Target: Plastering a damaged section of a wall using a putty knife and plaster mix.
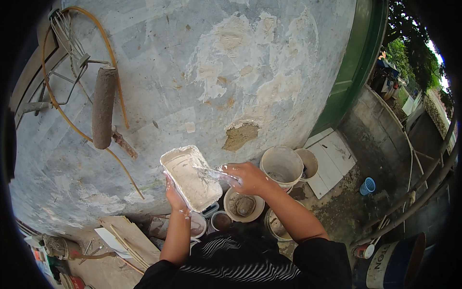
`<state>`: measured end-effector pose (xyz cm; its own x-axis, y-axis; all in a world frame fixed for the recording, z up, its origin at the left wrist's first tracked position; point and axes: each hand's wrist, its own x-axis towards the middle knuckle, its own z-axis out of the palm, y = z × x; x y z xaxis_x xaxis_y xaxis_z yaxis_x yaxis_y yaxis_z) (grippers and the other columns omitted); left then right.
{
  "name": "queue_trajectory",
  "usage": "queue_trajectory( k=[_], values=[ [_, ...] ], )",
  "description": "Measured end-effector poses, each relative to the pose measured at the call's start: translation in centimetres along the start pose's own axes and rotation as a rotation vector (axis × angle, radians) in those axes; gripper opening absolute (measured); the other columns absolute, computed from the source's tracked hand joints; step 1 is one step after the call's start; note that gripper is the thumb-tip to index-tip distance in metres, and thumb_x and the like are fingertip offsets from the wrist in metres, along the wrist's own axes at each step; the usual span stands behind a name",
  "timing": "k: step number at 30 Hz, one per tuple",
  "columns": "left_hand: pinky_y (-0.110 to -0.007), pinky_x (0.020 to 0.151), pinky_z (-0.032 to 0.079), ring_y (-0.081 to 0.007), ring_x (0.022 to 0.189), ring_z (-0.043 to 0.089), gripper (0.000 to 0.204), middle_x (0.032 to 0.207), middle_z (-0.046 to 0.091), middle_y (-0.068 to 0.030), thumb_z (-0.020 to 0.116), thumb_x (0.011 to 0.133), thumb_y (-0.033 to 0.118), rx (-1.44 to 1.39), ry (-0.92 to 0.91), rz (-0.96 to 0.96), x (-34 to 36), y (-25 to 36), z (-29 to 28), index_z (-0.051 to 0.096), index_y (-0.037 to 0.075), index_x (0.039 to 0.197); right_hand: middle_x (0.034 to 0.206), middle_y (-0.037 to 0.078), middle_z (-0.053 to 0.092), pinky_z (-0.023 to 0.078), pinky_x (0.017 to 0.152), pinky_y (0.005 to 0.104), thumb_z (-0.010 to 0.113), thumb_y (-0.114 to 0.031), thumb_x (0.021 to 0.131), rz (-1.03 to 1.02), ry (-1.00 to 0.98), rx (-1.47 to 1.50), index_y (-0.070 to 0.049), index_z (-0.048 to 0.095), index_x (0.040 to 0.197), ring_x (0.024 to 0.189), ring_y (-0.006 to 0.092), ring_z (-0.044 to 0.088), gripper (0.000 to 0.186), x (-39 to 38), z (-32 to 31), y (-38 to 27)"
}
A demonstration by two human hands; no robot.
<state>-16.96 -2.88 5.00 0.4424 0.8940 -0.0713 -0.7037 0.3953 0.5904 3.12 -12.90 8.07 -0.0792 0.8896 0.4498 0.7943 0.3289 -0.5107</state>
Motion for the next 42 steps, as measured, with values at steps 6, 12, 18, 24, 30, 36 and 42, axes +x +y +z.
queue_trajectory(
  k=[6, 12, 18, 24, 30, 36, 42],
  values=[
    [-0.04, 0.094, 0.042, -0.0281, 0.11, 0.052, 0.054, 0.125, 0.049, -0.014, 0.028, 0.096, 0.043, 0.025, -0.008, -0.005, -0.3, -0.2, -0.2, 0.038, 0.004, 0.132, 0.103, 0.017, 0.063, 0.051, 0.074, 0.0379, 0.061, -0.014, 0.079, 0.008, -0.011, 0.006, -0.001, 0.062, 0.104, 0.085, 0.0346, 0.062, 0.028, 0.1, -0.3, -0.4],
    [-0.04, 0.094, 0.042, -0.0285, 0.11, 0.051, 0.054, 0.126, 0.048, -0.0139, 0.028, 0.097, 0.043, 0.027, -0.016, -0.012, -0.2, -0.9, -0.3, 0.036, 0.004, 0.133, 0.105, 0.017, 0.062, 0.05, 0.077, 0.0381, 0.06, -0.015, 0.08, 0.041, -0.058, -0.001, -0.002, 0.061, 0.107, 0.086, 0.0351, 0.062, 0.03, 0.0, -1.0, -0.2],
    [-0.041, 0.096, 0.041, -0.029, 0.111, 0.05, 0.054, 0.127, 0.047, -0.0138, 0.028, 0.097, 0.042, 0.029, -0.014, 0.025, -0.1, -0.8, 0.1, 0.035, 0.004, 0.134, 0.104, 0.018, 0.063, 0.049, 0.079, 0.0395, 0.059, -0.019, 0.083, 0.119, -0.103, -0.014, -0.001, 0.061, 0.107, 0.088, 0.0362, 0.061, 0.03, -0.5, -1.4, -0.6],
    [-0.039, 0.093, 0.043, -0.0279, 0.109, 0.052, 0.051, 0.124, 0.05, -0.0132, 0.028, 0.097, 0.042, 0.01, 0.045, 0.068, 0.6, -0.7, 0.3, 0.039, 0.004, 0.13, 0.098, 0.021, 0.063, 0.048, 0.076, 0.04, 0.057, -0.021, 0.085, 0.237, -0.107, -0.048, -0.001, 0.058, 0.112, 0.083, 0.0349, 0.062, 0.034, -0.7, -1.2, -1.4],
    [-0.038, 0.093, 0.042, -0.0266, 0.11, 0.051, 0.051, 0.124, 0.05, -0.0118, 0.028, 0.097, 0.041, -0.007, 0.073, 0.135, 1.0, -1.0, -0.9, 0.039, 0.004, 0.131, 0.076, 0.011, 0.062, 0.046, 0.063, 0.0316, 0.056, -0.02, 0.088, 0.651, -0.115, 0.429, 0.001, 0.057, 0.103, 0.065, 0.0141, 0.054, 0.026, -0.6, -0.4, -1.5],
    [-0.04, 0.097, 0.039, -0.0275, 0.114, 0.049, 0.052, 0.127, 0.047, -0.0123, 0.028, 0.097, 0.042, 0.03, 0.108, 0.159, 0.9, -2.7, -2.0, 0.036, 0.004, 0.133, 0.075, 0.001, 0.059, 0.043, 0.055, 0.0245, 0.053, -0.015, 0.09, 0.771, -0.059, 0.801, 0.0, 0.056, 0.097, 0.062, 0.008, 0.051, 0.017, -1.4, 1.8, -0.2],
    [-0.043, 0.101, 0.033, -0.0302, 0.122, 0.041, 0.057, 0.135, 0.038, -0.0132, 0.028, 0.096, 0.044, 0.053, 0.016, 0.247, 2.1, -4.7, -4.2, 0.027, 0.007, 0.138, 0.082, 0.002, 0.06, 0.046, 0.06, 0.0244, 0.05, -0.008, 0.09, 0.773, 0.162, 1.071, -0.001, 0.056, 0.1, 0.07, 0.0097, 0.056, 0.014, -2.5, 5.4, 1.1]
  ],
)
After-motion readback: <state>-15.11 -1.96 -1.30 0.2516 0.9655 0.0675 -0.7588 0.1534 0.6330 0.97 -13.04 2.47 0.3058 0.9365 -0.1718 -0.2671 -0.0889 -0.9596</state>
